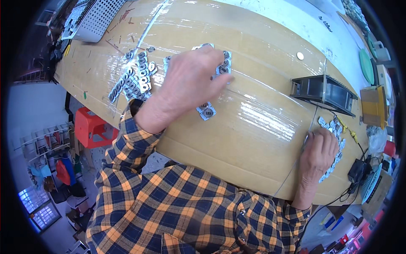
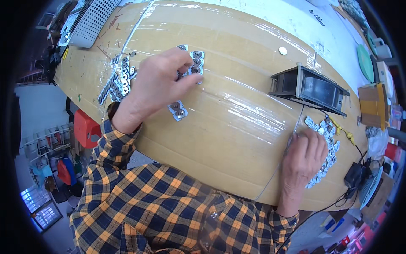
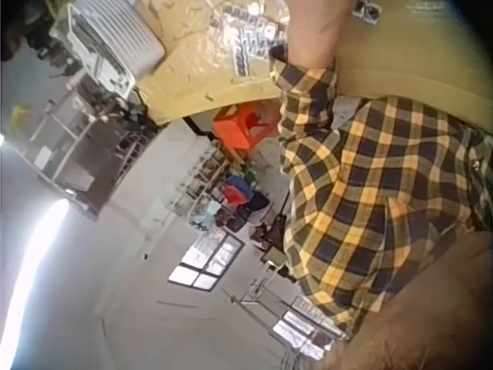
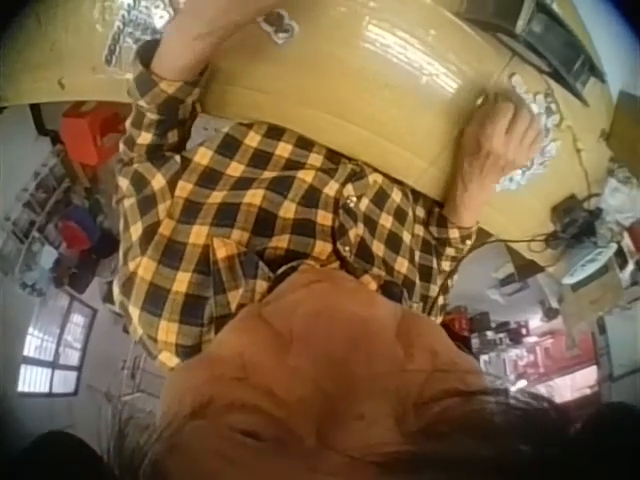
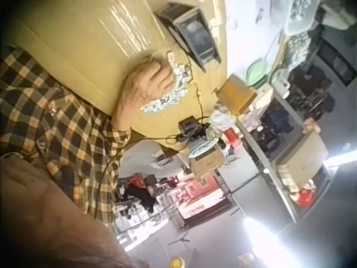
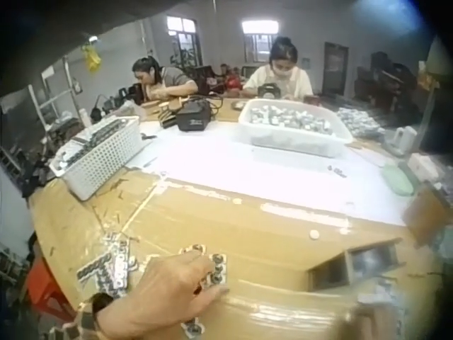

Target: Manually attaching small LED components onto metallic strips at a factory workbench.

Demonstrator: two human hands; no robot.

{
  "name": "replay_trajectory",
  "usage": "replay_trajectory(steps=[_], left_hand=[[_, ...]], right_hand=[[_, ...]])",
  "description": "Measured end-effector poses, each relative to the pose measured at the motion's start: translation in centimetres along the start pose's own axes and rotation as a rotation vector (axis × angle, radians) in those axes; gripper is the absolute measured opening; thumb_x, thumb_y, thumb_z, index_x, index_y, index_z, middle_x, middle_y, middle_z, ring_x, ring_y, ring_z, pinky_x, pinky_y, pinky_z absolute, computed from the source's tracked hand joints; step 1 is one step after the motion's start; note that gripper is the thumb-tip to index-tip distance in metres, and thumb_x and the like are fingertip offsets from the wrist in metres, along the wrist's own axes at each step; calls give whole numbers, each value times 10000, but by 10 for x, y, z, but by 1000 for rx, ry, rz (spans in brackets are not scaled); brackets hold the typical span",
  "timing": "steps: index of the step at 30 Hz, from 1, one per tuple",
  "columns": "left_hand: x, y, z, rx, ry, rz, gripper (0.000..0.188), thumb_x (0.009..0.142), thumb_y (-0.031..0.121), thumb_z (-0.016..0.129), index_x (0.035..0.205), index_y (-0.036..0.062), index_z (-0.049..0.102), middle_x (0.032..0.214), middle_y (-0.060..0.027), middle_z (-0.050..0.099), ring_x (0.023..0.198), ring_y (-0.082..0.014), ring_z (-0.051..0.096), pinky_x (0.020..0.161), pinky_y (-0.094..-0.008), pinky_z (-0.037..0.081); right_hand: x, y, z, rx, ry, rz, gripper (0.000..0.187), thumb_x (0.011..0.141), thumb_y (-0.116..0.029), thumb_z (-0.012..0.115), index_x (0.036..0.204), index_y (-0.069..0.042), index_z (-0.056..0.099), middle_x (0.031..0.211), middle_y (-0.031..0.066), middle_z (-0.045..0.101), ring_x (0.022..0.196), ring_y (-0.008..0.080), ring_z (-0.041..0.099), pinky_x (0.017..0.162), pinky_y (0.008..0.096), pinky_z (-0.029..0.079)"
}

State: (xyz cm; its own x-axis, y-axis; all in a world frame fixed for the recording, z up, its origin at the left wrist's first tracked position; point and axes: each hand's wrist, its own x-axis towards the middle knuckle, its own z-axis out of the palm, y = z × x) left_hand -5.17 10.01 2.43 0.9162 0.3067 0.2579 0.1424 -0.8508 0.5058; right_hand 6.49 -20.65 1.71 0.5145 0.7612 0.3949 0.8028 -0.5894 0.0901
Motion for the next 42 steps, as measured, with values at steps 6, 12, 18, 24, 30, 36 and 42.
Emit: replay_trajectory(steps=[6, 12, 18, 24, 30, 36, 42], left_hand=[[-8, 10, 20, 181, 69, 140, 244, 755, 129, 755, 912, 38, 591, 789, -109, 574, 668, -288, 619, 536, -343, 467], [-22, 47, 29, -157, -100, 189, 258, 711, 91, 733, 910, 29, 582, 822, -94, 541, 702, -288, 583, 576, -374, 464], [-16, 47, 31, -21, -119, 265, 413, 674, 120, 784, 1052, 58, 629, 978, -87, 578, 937, -273, 574, 714, -352, 488], [-11, 44, 36, -67, -198, 475, 334, 695, 82, 751, 999, 21, 627, 1002, -105, 580, 962, -282, 558, 788, -377, 466], [-13, 55, 49, -161, -98, 570, 137, 807, 76, 661, 916, 12, 606, 837, -78, 552, 769, -260, 573, 631, -348, 471], [-16, 84, 34, -942, -681, -195, 123, 966, 101, 561, 930, -12, 594, 755, -82, 580, 729, -184, 630, 603, -332, 493], [-12, 83, 43, -1029, -625, 30, 151, 926, 117, 645, 1013, -4, 664, 810, -23, 645, 636, -47, 530, 569, -203, 407]], right_hand=[[-7, -9, -16, 91, 129, 108, 75, 870, -19, 620, 913, 38, 597, 974, 163, 629, 961, 347, 598, 874, 423, 445], [-11, -33, -23, 467, 144, 209, 97, 859, -30, 643, 863, 49, 586, 931, 171, 627, 891, 340, 598, 803, 406, 470], [-18, -44, -13, 668, 105, 240, 94, 858, -21, 646, 897, 55, 607, 890, 165, 648, 778, 300, 599, 699, 351, 474], [-26, -47, -10, 852, 129, 384, 73, 888, -26, 631, 897, 44, 609, 841, 139, 657, 713, 250, 620, 648, 300, 481], [-25, -44, -21, 1102, -59, 570, 232, 1007, -139, 488, 947, 58, 595, 887, 125, 654, 729, 150, 636, 703, 257, 499], [-18, -37, -26, 1521, -236, 672, 243, 1005, -141, 481, 946, 67, 593, 858, 127, 651, 708, 149, 632, 669, 256, 507], [-13, -31, -28, 1496, -294, 537, 247, 996, -135, 493, 901, 66, 601, 823, 115, 651, 687, 144, 625, 631, 248, 506]])
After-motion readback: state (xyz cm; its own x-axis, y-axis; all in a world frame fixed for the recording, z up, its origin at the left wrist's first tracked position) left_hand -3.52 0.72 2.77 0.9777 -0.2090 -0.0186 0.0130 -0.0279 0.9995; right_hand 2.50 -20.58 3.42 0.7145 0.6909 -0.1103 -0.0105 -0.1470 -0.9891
